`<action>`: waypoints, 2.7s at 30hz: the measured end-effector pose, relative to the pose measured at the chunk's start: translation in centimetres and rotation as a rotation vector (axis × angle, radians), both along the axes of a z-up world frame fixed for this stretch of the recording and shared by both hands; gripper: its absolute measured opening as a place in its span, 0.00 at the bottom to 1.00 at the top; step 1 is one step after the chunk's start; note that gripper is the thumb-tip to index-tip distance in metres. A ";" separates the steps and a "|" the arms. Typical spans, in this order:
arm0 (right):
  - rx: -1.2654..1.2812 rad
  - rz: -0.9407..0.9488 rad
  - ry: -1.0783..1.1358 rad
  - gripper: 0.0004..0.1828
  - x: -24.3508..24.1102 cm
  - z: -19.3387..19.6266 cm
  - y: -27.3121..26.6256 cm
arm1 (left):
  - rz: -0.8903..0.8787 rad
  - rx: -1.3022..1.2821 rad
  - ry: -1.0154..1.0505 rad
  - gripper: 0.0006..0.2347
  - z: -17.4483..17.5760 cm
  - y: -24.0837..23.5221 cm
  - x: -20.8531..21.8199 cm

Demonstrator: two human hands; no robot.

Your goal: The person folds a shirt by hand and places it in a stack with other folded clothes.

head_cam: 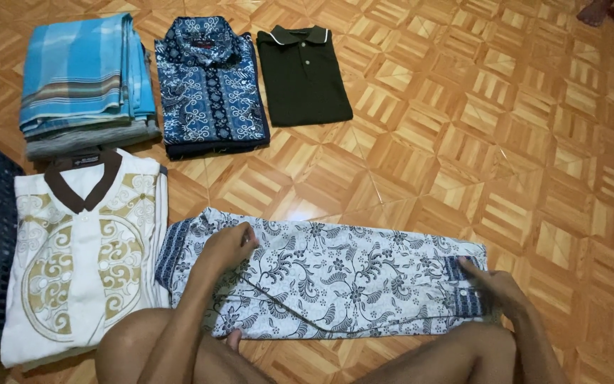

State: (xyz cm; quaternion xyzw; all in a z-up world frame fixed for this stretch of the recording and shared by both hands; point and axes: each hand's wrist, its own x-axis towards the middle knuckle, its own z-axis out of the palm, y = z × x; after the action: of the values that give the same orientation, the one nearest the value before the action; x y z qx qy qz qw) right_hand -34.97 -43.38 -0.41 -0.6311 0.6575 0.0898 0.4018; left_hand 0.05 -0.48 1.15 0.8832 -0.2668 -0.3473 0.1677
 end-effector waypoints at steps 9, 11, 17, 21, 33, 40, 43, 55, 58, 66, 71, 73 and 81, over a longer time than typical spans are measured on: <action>0.000 0.109 -0.071 0.34 -0.1 0.1 0.5 | 0.042 -0.086 -0.045 0.07 0.6 -0.2 -0.4; 0.024 0.122 -0.076 0.34 -0.7 -1.3 -1.2 | 0.070 -0.105 -0.035 0.07 -0.2 0.1 -0.1; -0.414 0.259 -0.118 0.29 -4.0 -3.0 -8.6 | 0.085 -0.372 -0.218 0.06 -2.4 1.0 1.0; -0.628 0.444 -0.059 0.25 -3.0 2.7 -10.7 | 0.428 -0.409 0.036 0.07 0.9 0.2 0.3; -0.494 0.721 -0.218 0.25 14.6 10.8 22.0 | 0.628 -0.582 0.985 0.41 2.0 -1.1 -1.9; 0.063 1.148 -0.481 0.33 15.6 7.8 34.5 | 0.727 -0.055 0.829 0.34 14.3 -1.8 -5.8; 0.023 0.886 -0.556 0.29 13.7 5.3 30.3 | 0.455 0.024 0.536 0.39 -1.6 -0.7 -1.2; -0.108 0.019 -0.458 0.31 8.1 -1.6 17.5 | -0.142 -0.562 -0.800 0.17 -1.0 -1.9 -3.0; -0.110 0.001 -0.318 0.29 8.7 -2.1 17.7 | -0.583 -0.558 -0.596 0.12 -2.7 -3.2 -5.8; -0.043 -0.059 -0.394 0.18 8.8 -2.0 17.2 | -0.278 0.243 0.040 0.17 0.0 -1.3 -5.1; -0.206 0.111 -0.386 0.26 6.9 -9.6 14.6 | -0.273 0.097 -0.057 0.11 -7.4 1.4 -4.2; -0.225 0.110 -0.349 0.28 6.5 -10.6 14.0 | -0.315 0.017 -0.099 0.07 -8.4 1.3 -3.7; -0.096 0.066 -0.435 0.28 7.9 -2.0 17.5 | -0.027 -0.097 0.177 0.09 0.8 1.2 -2.7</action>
State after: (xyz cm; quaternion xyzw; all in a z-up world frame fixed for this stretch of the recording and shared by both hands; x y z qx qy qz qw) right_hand -27.07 -25.83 -2.42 -0.6751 0.5379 -0.0665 0.5005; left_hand -2.65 0.75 1.98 0.8364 -0.2792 -0.4128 0.2282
